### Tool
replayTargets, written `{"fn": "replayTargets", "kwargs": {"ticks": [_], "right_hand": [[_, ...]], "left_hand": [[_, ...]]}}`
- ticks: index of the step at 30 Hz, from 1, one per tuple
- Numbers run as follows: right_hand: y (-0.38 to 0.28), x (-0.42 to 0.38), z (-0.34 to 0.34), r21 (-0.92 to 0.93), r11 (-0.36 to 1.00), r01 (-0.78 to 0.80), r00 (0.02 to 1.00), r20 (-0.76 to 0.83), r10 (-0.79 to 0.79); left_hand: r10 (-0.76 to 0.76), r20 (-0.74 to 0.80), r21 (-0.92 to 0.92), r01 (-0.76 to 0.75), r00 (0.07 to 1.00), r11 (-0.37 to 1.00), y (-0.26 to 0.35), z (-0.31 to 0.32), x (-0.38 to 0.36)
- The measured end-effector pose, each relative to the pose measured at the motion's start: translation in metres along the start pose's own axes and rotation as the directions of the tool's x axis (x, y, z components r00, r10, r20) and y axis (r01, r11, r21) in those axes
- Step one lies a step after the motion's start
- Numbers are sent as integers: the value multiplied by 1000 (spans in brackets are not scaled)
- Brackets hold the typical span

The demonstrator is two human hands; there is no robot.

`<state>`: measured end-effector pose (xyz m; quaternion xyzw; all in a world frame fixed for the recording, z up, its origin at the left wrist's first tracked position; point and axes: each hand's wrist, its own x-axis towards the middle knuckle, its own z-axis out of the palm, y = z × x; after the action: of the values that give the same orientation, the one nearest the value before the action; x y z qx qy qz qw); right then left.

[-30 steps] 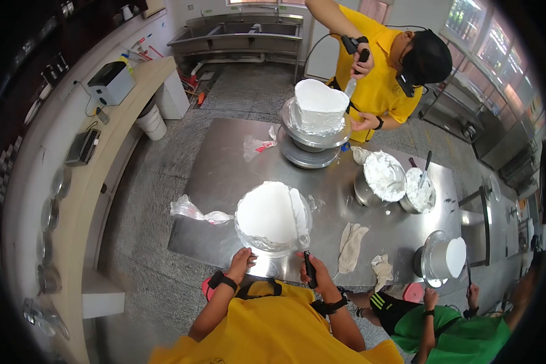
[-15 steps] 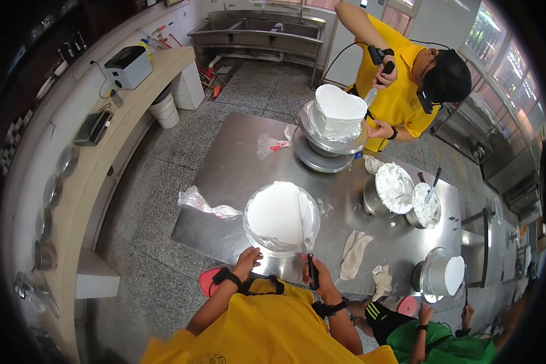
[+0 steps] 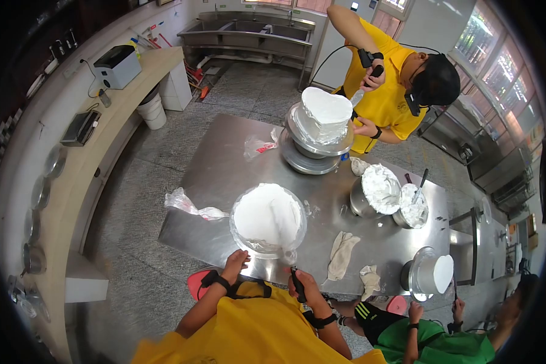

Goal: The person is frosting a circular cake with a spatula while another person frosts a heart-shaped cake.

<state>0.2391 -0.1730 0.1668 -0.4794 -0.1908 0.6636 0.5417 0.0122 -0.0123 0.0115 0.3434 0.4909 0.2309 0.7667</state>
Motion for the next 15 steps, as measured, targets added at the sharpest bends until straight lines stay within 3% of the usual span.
{"fn": "replayTargets", "kwargs": {"ticks": [1, 2, 4, 5, 6, 7, 11, 15], "right_hand": [[0, 0, 0, -34, 996, 84, 990, -113, -87], [-2, 1, -3, -39, 996, 85, 989, -118, -89], [-5, 7, -13, -291, 936, 198, 928, -252, -275], [-4, 8, -20, -294, 935, 199, 926, -256, -277], [-3, 9, -30, -608, 773, 183, 867, -271, -418], [-5, 8, -33, -846, 521, 115, 803, -230, -550], [-10, -1, -35, -903, 426, 63, 773, -226, -593], [4, -2, -46, -943, 306, 133, 712, -124, -691]], "left_hand": [[0, 5, -3, 0, 1000, 1000, -1, -4, 3], [17, 7, 6, -17, 1000, 1000, -2, -7, 7], [46, 7, 29, -46, 999, 999, 1, -13, 11], [45, 12, 28, -45, 999, 999, 3, -17, 14], [58, -27, 20, -58, 998, 998, 11, -18, 14], [72, -67, 11, -71, 995, 997, 15, -22, 17], [87, -87, -41, -90, 992, 995, 44, -37, 23], [23, -103, 28, -20, 994, 999, 57, -37, 20]]}}
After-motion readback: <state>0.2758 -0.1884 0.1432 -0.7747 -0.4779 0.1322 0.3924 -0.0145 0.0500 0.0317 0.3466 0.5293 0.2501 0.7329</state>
